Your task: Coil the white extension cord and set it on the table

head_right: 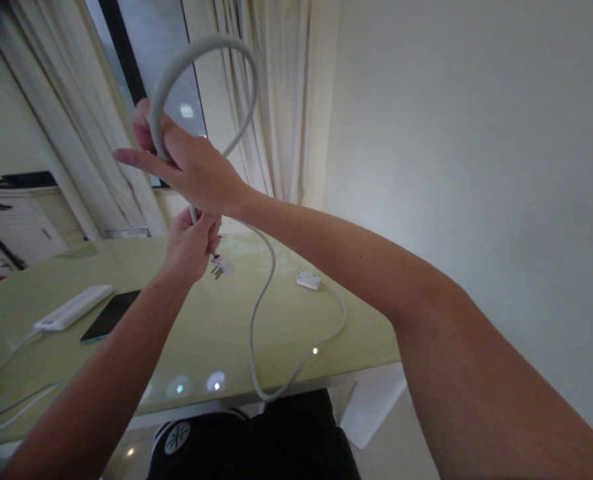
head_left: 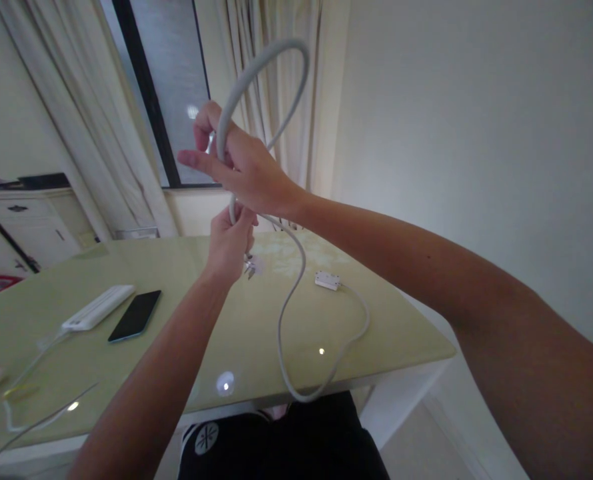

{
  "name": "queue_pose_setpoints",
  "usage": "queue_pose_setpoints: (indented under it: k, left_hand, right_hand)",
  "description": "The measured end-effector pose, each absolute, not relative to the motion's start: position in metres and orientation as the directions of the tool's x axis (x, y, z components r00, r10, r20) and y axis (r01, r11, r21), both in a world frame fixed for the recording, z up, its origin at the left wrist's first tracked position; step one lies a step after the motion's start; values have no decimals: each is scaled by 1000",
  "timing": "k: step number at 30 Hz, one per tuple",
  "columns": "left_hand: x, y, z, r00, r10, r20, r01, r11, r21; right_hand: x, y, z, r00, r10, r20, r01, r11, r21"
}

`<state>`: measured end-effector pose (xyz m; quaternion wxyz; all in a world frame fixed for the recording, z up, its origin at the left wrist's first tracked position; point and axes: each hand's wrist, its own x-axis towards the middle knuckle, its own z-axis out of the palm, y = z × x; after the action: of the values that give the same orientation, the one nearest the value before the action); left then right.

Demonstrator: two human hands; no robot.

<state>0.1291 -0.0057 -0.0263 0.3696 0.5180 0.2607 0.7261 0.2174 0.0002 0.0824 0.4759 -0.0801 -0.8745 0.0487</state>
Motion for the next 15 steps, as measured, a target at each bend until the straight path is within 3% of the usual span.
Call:
queue_pose_setpoints:
  k: [3,7,8,10,13,15]
  left_hand:
    - [124,0,-26,-254,803,540,-296,-596,747]
    - [110,8,-30,-313,794,521,-335,-605,722]
    - [106,10,-32,-308,803,511,-349,-595,724]
    - [98,12,-37,-293,821,491,-370,-571,733]
    - [89,12,-44,-284,835,471,-367,-549,751]
    - [85,12,-45,-289,842,456,-361,-537,762]
  right_hand:
    - [236,15,57,-608,160,778,219,975,-30]
    - [286,45,-32,-758,163,631,328,932,153]
    - [302,53,-59,-813,218,540,361,916,174]
    - [335,71,-112,-823,450,347,520,842,141]
    - [379,94,-167,-529,828,185,839,543,-31]
    - [400,106,-183,-463,870,167,869,483,-105]
